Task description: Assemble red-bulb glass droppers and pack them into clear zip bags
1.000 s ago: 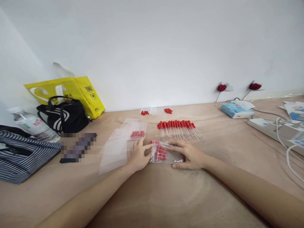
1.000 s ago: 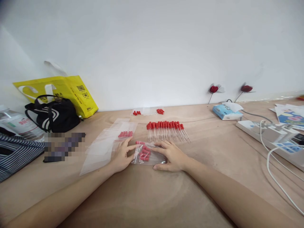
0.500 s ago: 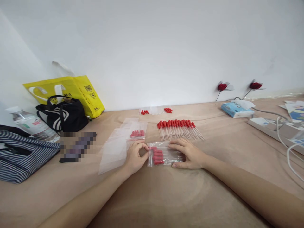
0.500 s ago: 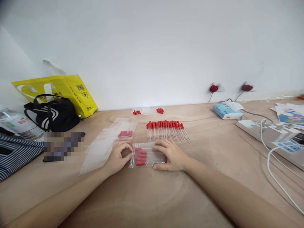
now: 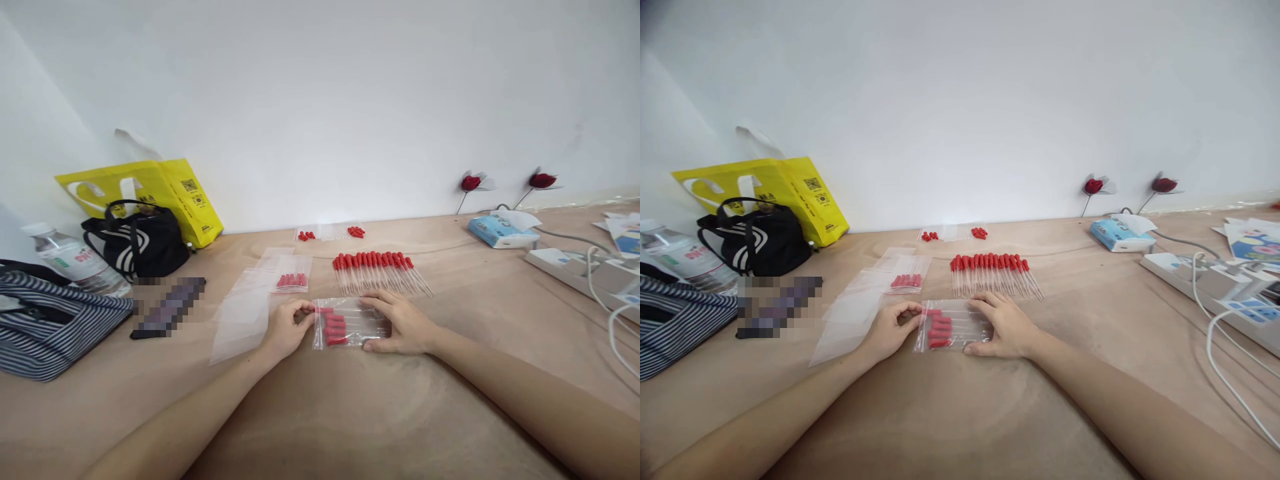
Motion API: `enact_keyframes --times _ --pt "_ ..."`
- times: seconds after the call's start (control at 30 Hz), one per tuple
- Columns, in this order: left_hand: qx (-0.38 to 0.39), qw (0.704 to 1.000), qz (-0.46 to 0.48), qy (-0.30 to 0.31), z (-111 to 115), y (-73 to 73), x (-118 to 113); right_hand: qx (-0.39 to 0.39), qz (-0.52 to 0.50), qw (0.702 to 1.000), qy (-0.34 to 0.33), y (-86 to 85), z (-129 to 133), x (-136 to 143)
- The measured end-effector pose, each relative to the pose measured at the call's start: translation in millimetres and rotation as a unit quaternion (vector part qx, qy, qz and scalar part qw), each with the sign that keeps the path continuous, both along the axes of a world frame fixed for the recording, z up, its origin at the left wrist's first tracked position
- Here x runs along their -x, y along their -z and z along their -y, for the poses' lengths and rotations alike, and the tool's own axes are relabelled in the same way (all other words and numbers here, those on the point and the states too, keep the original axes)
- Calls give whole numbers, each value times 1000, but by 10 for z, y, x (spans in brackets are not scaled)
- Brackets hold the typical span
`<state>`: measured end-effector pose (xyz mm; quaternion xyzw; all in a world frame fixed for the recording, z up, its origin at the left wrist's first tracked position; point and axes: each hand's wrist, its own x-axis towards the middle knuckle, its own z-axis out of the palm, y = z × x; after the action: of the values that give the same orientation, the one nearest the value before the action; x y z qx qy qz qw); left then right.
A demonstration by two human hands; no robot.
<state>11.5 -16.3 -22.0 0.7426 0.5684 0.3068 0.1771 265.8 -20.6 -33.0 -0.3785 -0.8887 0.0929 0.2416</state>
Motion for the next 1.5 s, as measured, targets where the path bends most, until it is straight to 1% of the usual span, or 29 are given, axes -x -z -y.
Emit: enact_keyframes --times 0.27,0.4,0.47,0.6,0.67,0.8,0.87,1.0,1.13,1.2,1.27,1.33,1.4,1.43,1.5 --pt "17 998 -55 9 -116 -21 -63 12 14 1000 -2 -26 9 5" --pt "31 998 -58 25 -161 -24 -76 11 15 1000 -4 -26 9 5" --pt "23 997 -67 30 -161 -26 -85 9 15 1000 -4 -22 7 3" --pt "-20 992 -125 2 -129 -52 -131 9 17 1000 -7 -18 4 1" --pt "-28 990 -136 3 -122 -66 -146 8 17 1000 -8 -19 4 2" --pt "-18 996 -75 32 -155 -62 -112 8 20 1000 -6 -18 0 6" --pt "-21 996 -69 55 -175 -50 -85 8 20 1000 -6 -16 -2 7" --pt "-23 989 -118 90 -165 -34 -69 7 14 1000 -8 -22 -1 9" --pt "-20 982 -164 90 -103 -23 -87 9 20 1000 -6 -35 6 11" --pt "-31 985 -144 93 -86 -15 -86 8 18 1000 -6 -35 6 11" --pt "-38 993 -79 85 -95 -12 -79 7 15 1000 -8 -31 5 9" --pt "-18 998 0 53 -129 -26 -81 7 15 1000 -10 -27 2 7" --pt "21 998 48 32 -182 -63 -111 8 18 1000 -11 -25 -2 6" --pt "42 997 51 38 -215 -89 -139 8 19 1000 -11 -26 -3 5" --pt "78 995 17 65 -292 -148 -215 10 21 1000 -11 -28 -4 5"
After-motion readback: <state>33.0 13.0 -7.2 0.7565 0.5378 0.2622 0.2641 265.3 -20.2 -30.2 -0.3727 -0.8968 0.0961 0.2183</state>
